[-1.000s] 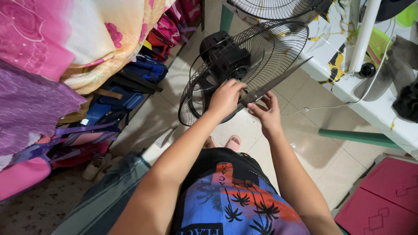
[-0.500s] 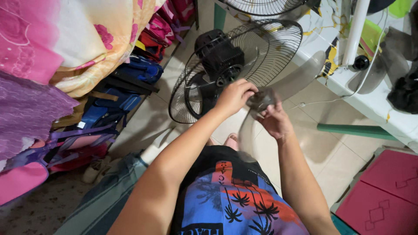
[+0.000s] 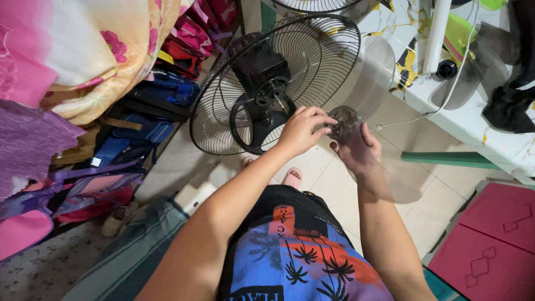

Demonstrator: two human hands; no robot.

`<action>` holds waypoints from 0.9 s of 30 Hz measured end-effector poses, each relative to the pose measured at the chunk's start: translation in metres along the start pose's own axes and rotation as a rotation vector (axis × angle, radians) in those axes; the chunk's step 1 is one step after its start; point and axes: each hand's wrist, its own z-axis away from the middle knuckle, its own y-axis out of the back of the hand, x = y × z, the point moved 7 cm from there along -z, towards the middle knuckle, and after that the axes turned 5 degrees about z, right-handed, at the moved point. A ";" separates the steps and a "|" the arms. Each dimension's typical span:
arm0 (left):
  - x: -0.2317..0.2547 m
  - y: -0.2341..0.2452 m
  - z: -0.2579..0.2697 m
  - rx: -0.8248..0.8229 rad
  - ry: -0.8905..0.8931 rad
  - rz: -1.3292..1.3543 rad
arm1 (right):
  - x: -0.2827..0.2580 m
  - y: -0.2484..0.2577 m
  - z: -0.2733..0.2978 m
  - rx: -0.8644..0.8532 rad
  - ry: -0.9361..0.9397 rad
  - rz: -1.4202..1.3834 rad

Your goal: The person disassembles a black electric fan by removing the front grille, fan blades, and rear grille, then wipes the blades with a cloth and reassembles the fan components in reverse order.

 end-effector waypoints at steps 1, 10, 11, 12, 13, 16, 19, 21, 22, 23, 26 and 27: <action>0.001 -0.001 0.001 0.006 -0.003 0.002 | 0.001 0.003 0.000 0.021 -0.014 -0.016; 0.004 -0.010 0.003 0.068 -0.003 0.017 | -0.006 0.001 0.013 0.005 0.032 0.030; 0.005 -0.012 0.003 0.072 -0.010 0.007 | -0.008 -0.001 0.014 -0.010 0.045 0.015; 0.004 -0.013 0.003 0.078 -0.016 -0.003 | -0.008 -0.005 0.015 -0.028 0.043 0.012; 0.003 -0.014 0.004 0.082 -0.015 0.002 | -0.008 -0.008 0.015 -0.046 0.041 0.009; -0.003 -0.015 0.006 0.105 -0.019 0.006 | -0.008 -0.011 0.015 -0.042 0.041 0.093; -0.019 -0.011 0.009 0.143 0.052 0.067 | -0.008 -0.012 0.013 -0.030 0.047 0.100; -0.037 -0.014 0.011 0.156 0.215 0.216 | -0.007 -0.012 0.012 -0.033 0.042 0.068; -0.041 -0.019 0.011 0.125 0.243 0.265 | -0.005 -0.012 0.011 -0.039 0.032 0.055; -0.044 -0.027 0.010 0.094 0.272 0.313 | -0.003 -0.011 0.010 -0.045 0.022 0.041; -0.052 -0.046 0.008 0.032 0.319 0.295 | -0.002 0.000 0.004 0.033 0.096 0.139; -0.056 -0.051 0.007 0.014 0.327 0.261 | -0.001 0.005 0.000 0.073 0.103 0.208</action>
